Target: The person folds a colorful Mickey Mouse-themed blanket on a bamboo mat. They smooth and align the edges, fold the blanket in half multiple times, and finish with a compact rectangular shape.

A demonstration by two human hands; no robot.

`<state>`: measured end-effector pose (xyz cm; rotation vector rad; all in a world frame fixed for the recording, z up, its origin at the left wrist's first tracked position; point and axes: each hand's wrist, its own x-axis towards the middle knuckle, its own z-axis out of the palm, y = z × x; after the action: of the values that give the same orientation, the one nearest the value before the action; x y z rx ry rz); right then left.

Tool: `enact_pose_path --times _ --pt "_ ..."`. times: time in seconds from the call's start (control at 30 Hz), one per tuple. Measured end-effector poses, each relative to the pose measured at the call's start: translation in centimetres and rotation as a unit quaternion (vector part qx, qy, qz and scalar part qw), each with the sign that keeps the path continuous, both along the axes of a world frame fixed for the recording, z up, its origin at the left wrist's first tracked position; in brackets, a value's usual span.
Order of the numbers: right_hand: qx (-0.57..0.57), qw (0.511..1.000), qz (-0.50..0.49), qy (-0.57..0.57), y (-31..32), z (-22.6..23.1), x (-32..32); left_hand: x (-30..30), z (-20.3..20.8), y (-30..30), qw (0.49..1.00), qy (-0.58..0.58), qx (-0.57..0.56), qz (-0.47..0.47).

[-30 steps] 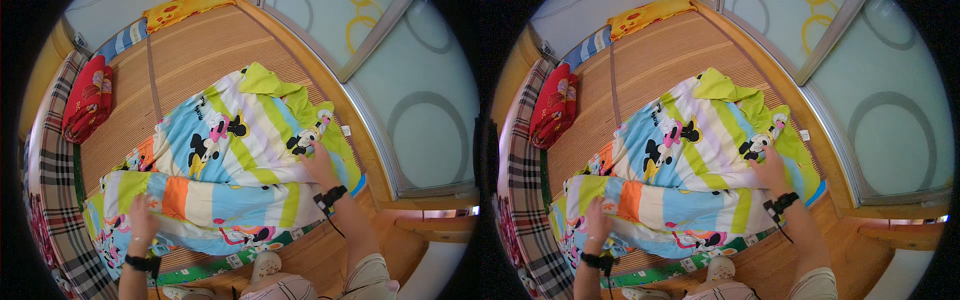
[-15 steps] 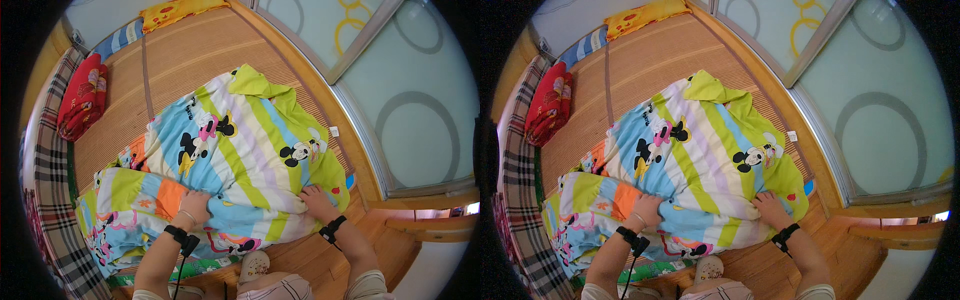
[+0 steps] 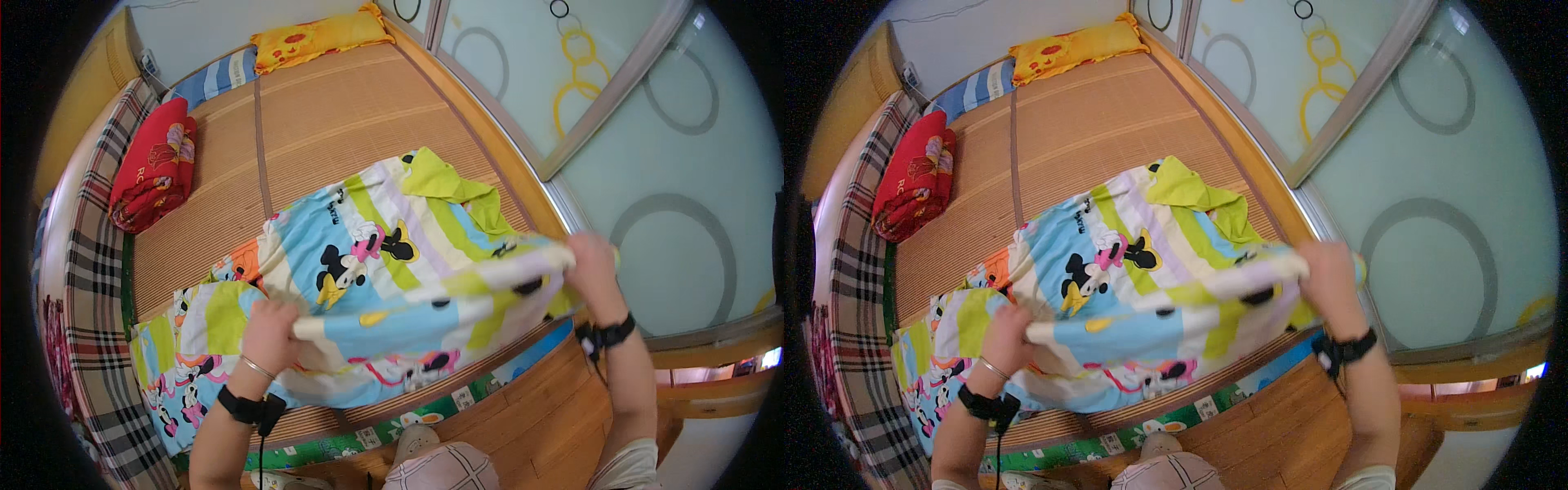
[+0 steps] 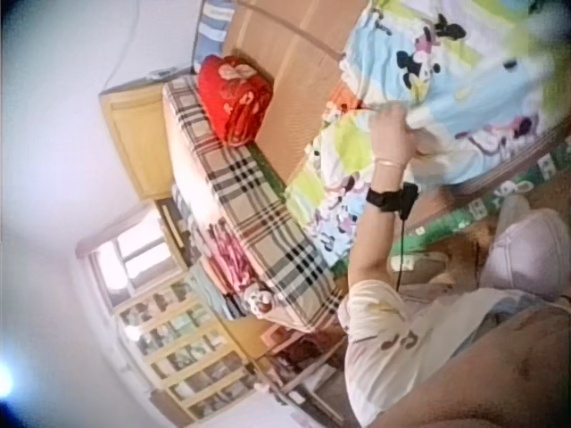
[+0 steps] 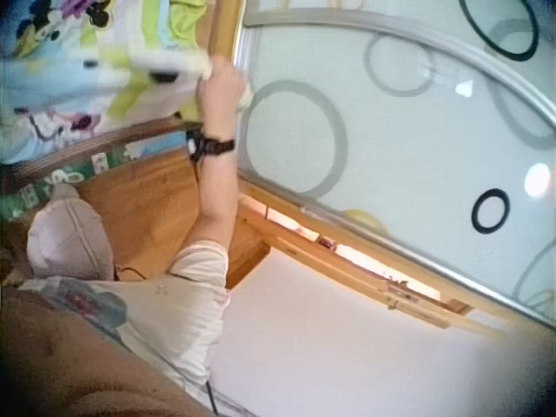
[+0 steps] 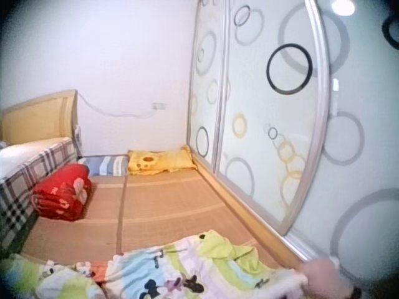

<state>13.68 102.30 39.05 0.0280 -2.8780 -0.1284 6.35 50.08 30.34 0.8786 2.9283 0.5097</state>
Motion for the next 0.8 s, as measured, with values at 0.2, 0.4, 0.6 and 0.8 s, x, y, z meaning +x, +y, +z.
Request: enact_pose_path --times 0.2,0.4,0.6,0.8 --pt "-0.042 0.982 -0.029 0.184 -0.1 0.6 -16.6 -7.9 3.9 0.6 0.949 0.235 0.131 0.167" --pt "-0.297 0.948 -0.004 -0.111 -5.4 -17.1 -14.8 -0.6 -5.0 -1.5 0.982 -0.013 -0.053 0.180" --pt "-0.489 0.820 -0.293 0.052 -10.7 -29.5 -8.0 7.8 -14.3 -6.4 0.957 -0.086 -0.143 0.239" --pt "-0.741 0.587 -0.312 0.098 -11.4 -35.2 -5.3 10.2 -15.6 -6.8 0.943 -0.054 -0.097 0.315"
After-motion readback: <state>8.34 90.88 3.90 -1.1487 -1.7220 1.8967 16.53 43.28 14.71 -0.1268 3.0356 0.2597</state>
